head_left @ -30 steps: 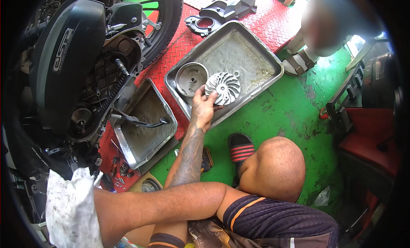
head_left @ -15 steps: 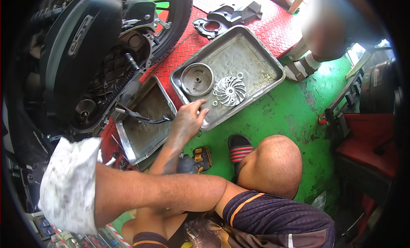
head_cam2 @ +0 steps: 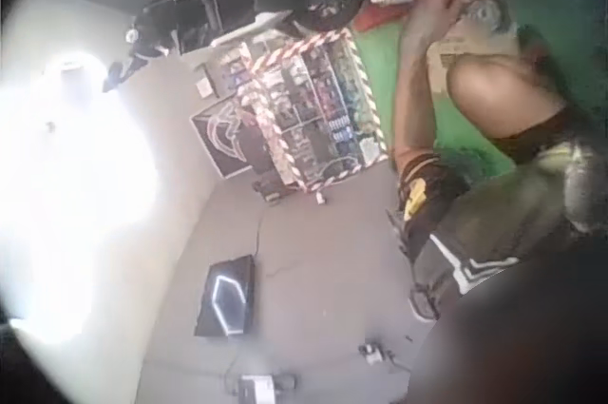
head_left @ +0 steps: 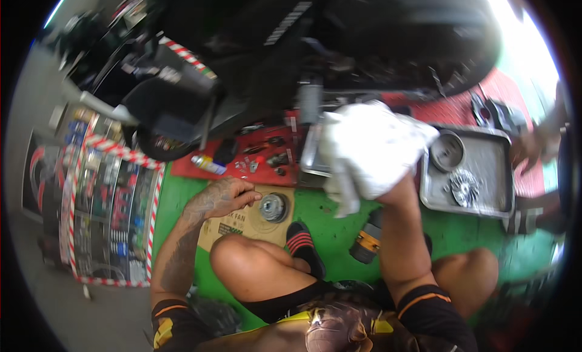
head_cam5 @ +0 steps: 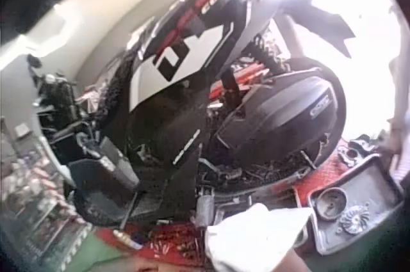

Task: Cleaning and inspecting motorcycle CVT components including the belt and variator.

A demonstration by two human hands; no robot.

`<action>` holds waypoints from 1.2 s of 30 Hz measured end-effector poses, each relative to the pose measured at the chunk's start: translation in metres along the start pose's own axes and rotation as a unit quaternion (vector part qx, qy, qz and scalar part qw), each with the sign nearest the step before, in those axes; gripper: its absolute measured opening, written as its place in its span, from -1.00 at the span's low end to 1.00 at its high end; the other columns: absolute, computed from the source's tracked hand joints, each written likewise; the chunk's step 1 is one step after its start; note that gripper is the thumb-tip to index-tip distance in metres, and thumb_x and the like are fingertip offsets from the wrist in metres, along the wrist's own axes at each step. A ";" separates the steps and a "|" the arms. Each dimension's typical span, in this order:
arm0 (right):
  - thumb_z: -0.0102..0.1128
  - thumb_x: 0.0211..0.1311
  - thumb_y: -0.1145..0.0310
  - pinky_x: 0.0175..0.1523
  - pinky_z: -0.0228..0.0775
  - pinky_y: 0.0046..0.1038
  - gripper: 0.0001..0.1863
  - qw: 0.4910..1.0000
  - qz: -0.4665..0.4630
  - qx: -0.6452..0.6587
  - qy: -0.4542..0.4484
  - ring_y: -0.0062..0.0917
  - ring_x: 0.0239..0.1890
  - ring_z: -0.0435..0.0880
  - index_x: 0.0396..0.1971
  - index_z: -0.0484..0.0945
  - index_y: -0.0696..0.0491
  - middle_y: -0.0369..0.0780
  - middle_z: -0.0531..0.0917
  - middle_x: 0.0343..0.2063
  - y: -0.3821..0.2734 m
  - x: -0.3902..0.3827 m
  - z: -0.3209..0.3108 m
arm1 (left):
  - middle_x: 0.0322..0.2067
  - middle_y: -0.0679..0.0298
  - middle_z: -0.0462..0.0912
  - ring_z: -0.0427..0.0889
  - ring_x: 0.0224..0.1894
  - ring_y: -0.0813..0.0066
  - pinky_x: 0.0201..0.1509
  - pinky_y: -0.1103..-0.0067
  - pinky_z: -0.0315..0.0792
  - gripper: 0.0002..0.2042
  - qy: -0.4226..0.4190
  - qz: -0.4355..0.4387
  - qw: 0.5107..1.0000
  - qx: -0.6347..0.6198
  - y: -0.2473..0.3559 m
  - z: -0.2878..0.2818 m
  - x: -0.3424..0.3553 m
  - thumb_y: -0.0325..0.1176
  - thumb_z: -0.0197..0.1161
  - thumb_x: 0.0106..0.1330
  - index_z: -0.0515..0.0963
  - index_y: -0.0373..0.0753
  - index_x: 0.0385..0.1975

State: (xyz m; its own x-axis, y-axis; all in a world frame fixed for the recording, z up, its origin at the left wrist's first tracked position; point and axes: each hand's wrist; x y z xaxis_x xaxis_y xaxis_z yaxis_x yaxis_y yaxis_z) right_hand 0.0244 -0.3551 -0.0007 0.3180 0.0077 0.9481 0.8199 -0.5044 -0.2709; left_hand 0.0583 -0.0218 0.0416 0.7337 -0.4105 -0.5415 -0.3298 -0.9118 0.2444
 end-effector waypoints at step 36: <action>0.20 0.09 0.32 -0.16 0.43 -0.28 -0.84 0.907 0.043 0.338 -0.248 -0.22 -0.26 0.61 -0.37 0.63 0.05 -0.17 0.64 -0.37 0.002 -0.021 0.032 | -0.23 0.23 0.57 0.53 -0.20 0.47 -0.13 0.53 0.48 -0.81 0.359 -0.055 0.850 -0.380 -0.285 0.284 0.127 -0.38 0.25 0.35 0.52 -0.32 -0.14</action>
State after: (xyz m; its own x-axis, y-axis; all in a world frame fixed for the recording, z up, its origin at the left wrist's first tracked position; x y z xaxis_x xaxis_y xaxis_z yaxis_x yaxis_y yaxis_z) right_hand 0.0347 -0.3290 -0.0260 0.4325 0.4656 0.7721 0.8326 0.1224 -0.5402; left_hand 0.0767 0.1855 -0.3248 0.9990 0.0328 -0.0306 0.0438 -0.5682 0.8217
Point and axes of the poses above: each hand's wrist, its own x-axis towards the middle knuckle, its own z-axis out of the palm, y = z × x
